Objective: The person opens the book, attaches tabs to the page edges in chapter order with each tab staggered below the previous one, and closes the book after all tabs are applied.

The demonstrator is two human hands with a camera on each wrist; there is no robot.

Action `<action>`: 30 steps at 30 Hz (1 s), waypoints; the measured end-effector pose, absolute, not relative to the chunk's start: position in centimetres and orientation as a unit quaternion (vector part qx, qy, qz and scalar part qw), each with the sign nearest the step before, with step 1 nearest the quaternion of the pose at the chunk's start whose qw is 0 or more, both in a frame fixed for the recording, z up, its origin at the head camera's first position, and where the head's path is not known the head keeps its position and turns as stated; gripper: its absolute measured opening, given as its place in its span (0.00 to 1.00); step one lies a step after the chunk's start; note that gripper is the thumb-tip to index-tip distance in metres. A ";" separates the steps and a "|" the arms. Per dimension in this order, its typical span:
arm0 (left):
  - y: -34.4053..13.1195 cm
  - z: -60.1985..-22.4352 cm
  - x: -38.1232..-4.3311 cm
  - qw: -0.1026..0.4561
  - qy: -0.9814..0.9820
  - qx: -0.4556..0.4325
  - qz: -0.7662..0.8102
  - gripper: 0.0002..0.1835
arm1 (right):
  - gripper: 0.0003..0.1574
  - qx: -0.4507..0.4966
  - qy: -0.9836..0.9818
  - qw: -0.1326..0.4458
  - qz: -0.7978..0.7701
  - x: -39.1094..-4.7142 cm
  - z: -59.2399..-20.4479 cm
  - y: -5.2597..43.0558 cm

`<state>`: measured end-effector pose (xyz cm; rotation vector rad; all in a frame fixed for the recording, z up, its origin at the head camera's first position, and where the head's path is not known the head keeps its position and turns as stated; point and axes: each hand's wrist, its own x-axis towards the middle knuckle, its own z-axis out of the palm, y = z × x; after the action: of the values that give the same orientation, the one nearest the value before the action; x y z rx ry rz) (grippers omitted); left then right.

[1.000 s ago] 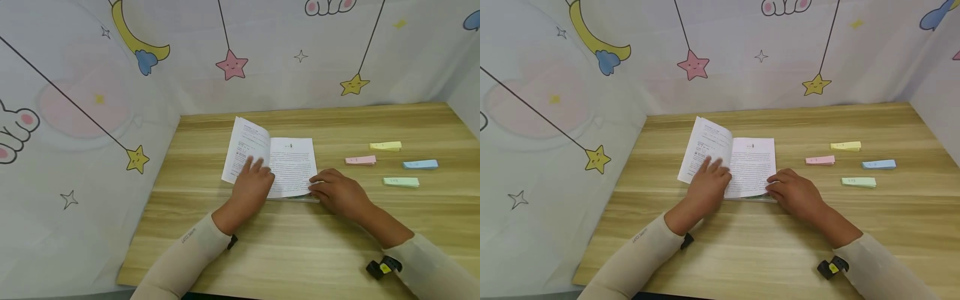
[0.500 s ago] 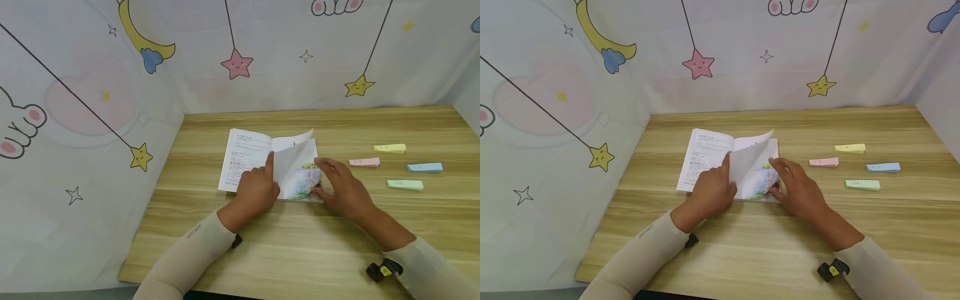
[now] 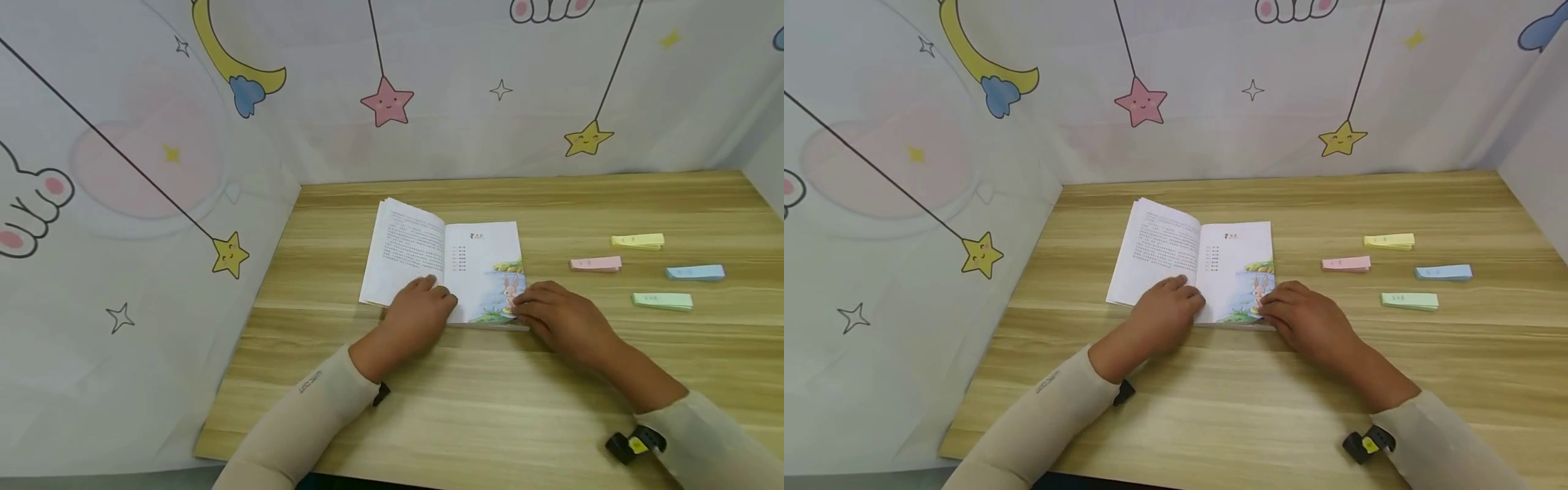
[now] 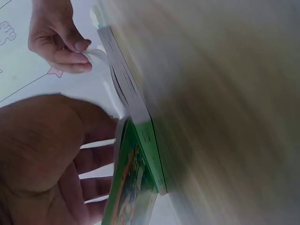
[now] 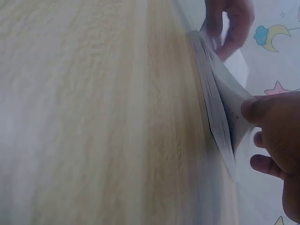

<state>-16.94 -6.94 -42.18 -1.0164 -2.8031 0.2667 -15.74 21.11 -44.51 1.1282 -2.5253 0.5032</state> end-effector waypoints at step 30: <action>-8.2 -41.9 -16.4 0.008 -0.931 -0.356 0.075 0.14 | 0.18 0.370 -0.911 0.095 0.158 -14.8 -45.4 22.0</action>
<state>-16.35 -8.24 -41.86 -1.1135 -2.9112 0.2332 -14.82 22.04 -45.41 1.0962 -2.7007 0.4688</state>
